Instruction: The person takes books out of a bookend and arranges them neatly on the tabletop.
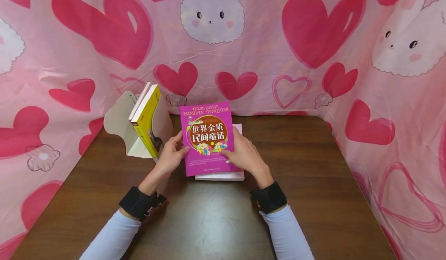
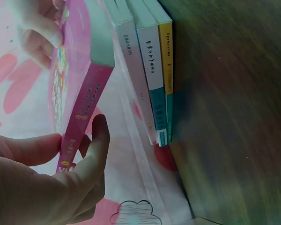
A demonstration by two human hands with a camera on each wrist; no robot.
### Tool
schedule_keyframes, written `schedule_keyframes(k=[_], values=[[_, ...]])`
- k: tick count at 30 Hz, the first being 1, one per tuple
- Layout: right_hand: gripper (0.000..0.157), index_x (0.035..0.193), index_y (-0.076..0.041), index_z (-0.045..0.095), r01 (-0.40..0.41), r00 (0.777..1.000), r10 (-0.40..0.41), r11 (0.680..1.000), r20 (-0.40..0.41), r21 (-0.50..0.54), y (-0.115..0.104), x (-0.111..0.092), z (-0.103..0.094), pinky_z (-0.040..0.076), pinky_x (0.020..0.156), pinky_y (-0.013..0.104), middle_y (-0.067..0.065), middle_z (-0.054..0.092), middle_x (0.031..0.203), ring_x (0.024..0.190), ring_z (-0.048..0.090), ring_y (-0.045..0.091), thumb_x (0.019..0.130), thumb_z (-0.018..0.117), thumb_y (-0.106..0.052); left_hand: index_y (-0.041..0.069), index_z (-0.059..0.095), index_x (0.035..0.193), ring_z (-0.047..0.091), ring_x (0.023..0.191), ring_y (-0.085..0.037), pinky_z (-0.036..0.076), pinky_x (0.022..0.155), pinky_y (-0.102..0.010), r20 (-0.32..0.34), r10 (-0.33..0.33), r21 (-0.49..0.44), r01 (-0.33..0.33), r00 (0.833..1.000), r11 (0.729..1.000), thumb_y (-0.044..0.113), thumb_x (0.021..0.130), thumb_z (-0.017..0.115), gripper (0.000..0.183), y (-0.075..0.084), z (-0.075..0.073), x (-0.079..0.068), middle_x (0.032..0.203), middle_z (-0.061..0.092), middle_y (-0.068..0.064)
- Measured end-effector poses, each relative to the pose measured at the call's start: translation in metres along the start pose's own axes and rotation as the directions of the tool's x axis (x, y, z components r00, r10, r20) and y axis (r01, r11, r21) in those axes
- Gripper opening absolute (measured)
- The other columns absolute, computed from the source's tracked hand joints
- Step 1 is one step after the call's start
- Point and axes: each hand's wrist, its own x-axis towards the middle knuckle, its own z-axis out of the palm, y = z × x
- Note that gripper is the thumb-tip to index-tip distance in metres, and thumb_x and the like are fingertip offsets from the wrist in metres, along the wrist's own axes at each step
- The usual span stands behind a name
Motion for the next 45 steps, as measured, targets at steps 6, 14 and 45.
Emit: schedule_keyframes(k=[6,14,45], values=[[0.091,0.159,-0.006,0.030,-0.030,0.999,0.030,0.999,0.024,-0.011,0.002,0.000,-0.005,0.059,0.093,0.052,0.012,0.060,0.130,0.114,0.064,0.027,0.090,0.085,-0.027,0.000,0.034,0.161,0.059,0.104,-0.030,0.053,0.080,-0.033,-0.005,-0.034,-0.031,0.034,0.999,0.999,-0.004,0.102,0.062,0.065,-0.001,0.005,0.004,0.116,0.054,-0.018],[0.089,0.155,-0.005,0.032,-0.071,0.996,0.073,0.997,0.046,-0.027,0.005,-0.001,-0.008,0.060,0.091,0.051,0.013,0.061,0.127,0.112,0.066,0.027,0.088,0.086,-0.028,0.002,0.039,0.147,0.065,0.100,-0.031,0.055,0.077,-0.034,0.019,-0.070,-0.071,0.071,0.997,0.995,-0.003,0.103,0.061,0.049,-0.007,0.010,0.008,0.114,0.056,-0.018],[0.080,0.151,0.004,0.035,-0.214,0.974,0.218,0.975,0.069,-0.058,0.008,-0.001,-0.009,0.059,0.091,0.051,0.020,0.062,0.123,0.108,0.064,0.033,0.091,0.083,-0.021,-0.006,0.044,0.152,0.061,0.106,-0.031,0.056,0.090,-0.042,0.096,-0.106,0.068,0.099,0.990,0.993,0.001,0.097,0.069,0.061,-0.014,0.024,0.020,0.119,0.059,-0.020]])
